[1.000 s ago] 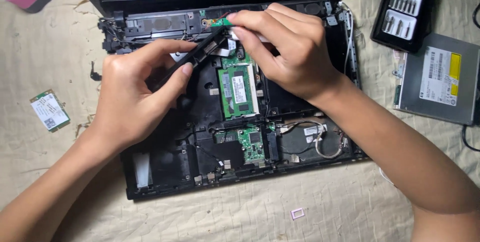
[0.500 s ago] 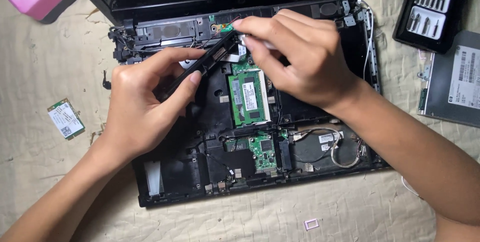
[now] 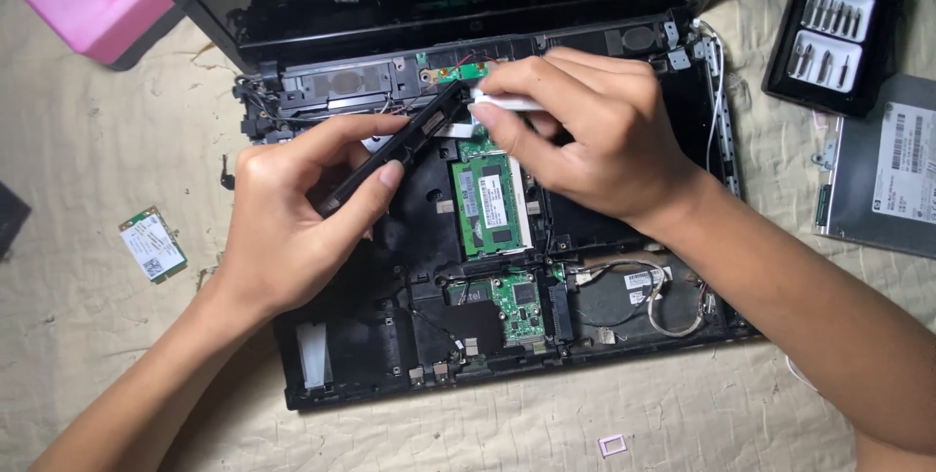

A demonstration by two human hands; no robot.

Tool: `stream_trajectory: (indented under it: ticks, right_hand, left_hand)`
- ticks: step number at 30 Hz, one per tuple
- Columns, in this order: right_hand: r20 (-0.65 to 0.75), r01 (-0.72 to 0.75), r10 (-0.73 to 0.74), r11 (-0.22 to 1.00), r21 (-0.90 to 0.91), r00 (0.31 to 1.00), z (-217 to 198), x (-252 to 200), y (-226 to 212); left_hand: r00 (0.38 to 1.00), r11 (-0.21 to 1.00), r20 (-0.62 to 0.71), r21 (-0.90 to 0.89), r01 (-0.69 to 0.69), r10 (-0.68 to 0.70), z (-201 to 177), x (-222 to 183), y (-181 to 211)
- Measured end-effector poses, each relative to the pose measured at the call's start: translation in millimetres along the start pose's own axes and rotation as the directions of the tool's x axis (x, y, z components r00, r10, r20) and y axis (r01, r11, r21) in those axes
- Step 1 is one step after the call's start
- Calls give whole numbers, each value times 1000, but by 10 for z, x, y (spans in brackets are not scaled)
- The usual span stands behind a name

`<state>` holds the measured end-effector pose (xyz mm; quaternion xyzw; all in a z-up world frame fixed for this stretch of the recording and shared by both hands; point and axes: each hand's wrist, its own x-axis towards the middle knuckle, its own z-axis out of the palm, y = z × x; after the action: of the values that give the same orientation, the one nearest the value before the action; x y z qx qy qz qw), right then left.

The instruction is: Reconnecting internal ribbon cables and installing a metal shield bracket inside a laptop during reassembly.

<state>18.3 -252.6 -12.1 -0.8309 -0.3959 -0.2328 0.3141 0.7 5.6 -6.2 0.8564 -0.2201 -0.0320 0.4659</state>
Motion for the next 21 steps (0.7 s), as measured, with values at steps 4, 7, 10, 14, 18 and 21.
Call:
stream_trajectory:
  ticks: [4,7,10,14,18,21]
  right_hand:
    - [-29,-34,34,999,-7,999,26,-16,-5]
    - [-9,-37,37,999,6,999,2,-2,-19]
    - [-10,-72,72,997,28,997,-11,12,-41]
    - [-9,-65,66,997,32,998,-10,14,-42]
    - [-55,-46,46,999,6,997,-13,-40,-26]
    - [-89,-160,158,987,-11,983,-29,-84,-63]
  left_hand:
    - [1000,998,15,-60,-6,7,-19,-9,-4]
    - [998,997,14,-43,-67,67,-33,-4,-13]
    - [986,981,-42,-106,-163,160,-55,7,41]
    - [981,979,-101,-106,-173,163,-30,-5,-26]
    - [976,949,-213,-314,-32,-37,-18,-12,-173]
    - [949,848,-260,-530,16,-180,12,11,-191]
